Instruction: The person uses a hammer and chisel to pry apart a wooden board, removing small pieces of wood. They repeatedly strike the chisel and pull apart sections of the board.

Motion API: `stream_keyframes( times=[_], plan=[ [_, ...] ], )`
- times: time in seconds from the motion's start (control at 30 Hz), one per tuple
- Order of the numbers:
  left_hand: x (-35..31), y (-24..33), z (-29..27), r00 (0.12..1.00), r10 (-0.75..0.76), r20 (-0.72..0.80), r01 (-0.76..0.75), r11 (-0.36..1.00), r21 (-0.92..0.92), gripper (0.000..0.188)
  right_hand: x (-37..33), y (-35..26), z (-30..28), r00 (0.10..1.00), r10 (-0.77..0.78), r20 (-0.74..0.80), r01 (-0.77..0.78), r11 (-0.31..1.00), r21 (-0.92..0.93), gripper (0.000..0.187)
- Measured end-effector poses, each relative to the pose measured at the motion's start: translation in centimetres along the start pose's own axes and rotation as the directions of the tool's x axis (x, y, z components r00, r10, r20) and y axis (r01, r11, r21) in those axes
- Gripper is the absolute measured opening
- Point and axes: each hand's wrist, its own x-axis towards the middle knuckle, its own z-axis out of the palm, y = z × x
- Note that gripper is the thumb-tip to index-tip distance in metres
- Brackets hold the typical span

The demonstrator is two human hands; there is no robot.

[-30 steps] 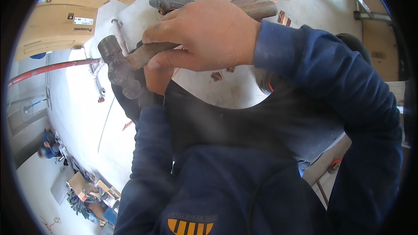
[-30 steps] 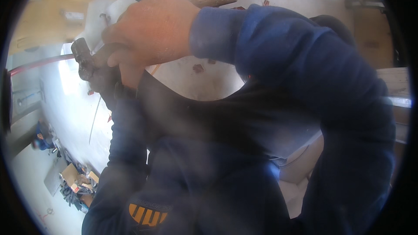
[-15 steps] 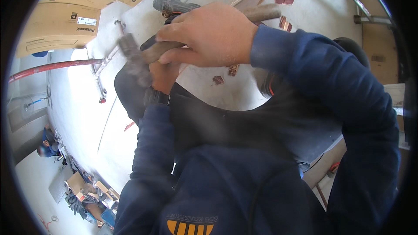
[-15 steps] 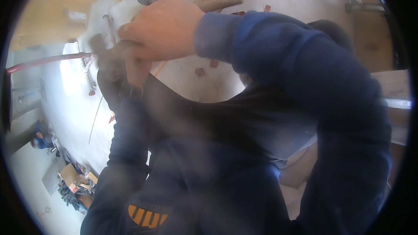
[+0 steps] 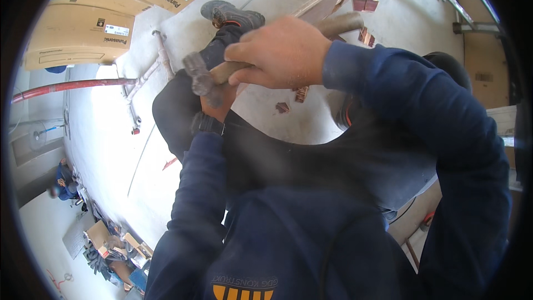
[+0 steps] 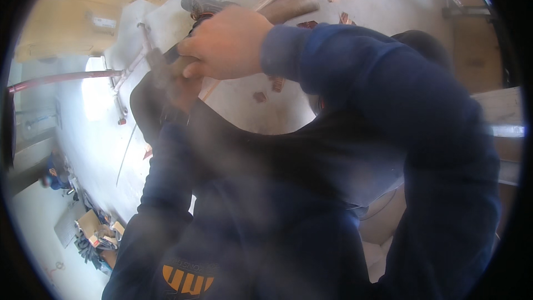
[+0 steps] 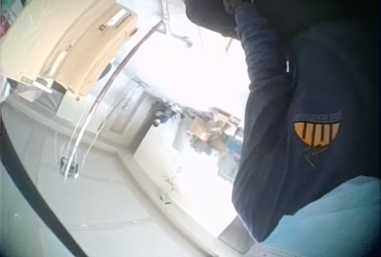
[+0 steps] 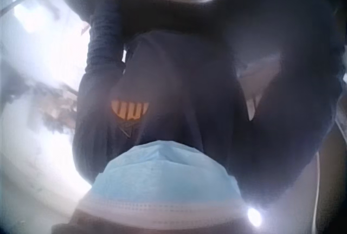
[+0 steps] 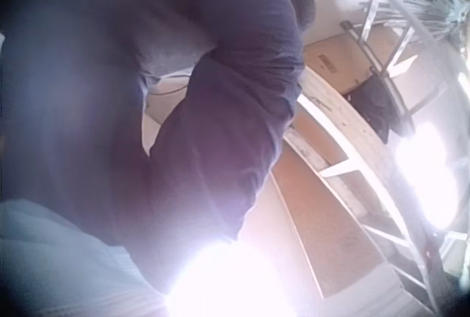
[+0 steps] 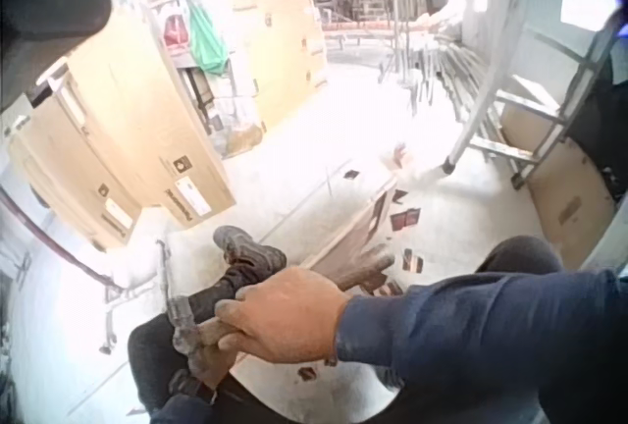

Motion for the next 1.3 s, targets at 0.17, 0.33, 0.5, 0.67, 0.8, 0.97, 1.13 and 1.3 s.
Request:
stream_keyframes(
  times=[0.17,0.33,0.5,0.67,0.8,0.97,1.13,1.3],
  plan=[
    [0.8,1.6,-0.7,0.973,-0.177,0.150,0.216,0.926,-0.310,0.025,-0.3,0.2,0.4,0.999,-0.004,-0.050,0.008,0.997,0.071,0.041],
    [1.4,1.3,-0.2,0.998,-0.050,0.026,0.056,0.911,-0.409,0.029,-0.4,0.3,0.7,0.997,-0.001,-0.080,0.006,0.998,0.066,0.040],
    [-0.2,-0.5,1.1,0.984,-0.149,0.095,0.167,0.959,-0.230,0.041,-0.2,0.5,0.6,0.990,0.096,0.100,-0.090,0.994,-0.064,0.042],
    [-1.1,-3.6,3.8,0.982,-0.182,0.042,0.183,0.983,-0.030,0.032,-0.3,0.3,0.6,0.998,-0.004,-0.065,0.010,0.996,0.090,0.043],
    [-2.3,-4.4,4.0,0.961,-0.183,0.206,0.257,0.862,-0.437,0.031,-0.5,0.4,0.6,1.000,-0.001,0.014,0.001,1.000,-0.004,0.043],
    [-2.3,-2.5,2.5,0.956,-0.186,0.227,0.235,0.948,-0.213,0.036,-0.6,0.4,0.9,0.992,-0.060,-0.114,0.082,0.975,0.205,0.043],
    [-1.0,-0.7,1.9,0.960,-0.240,0.145,0.280,0.823,-0.495,0.033,-0.7,0.0,1.0,0.999,-0.001,-0.035,0.005,0.995,0.103,0.040],
    [-0.9,-0.9,1.6,0.908,-0.230,0.350,0.307,0.934,-0.183,0.037,-0.5,0.3,0.5,0.987,0.109,0.117,-0.115,0.992,0.046,0.040]
  ],
)
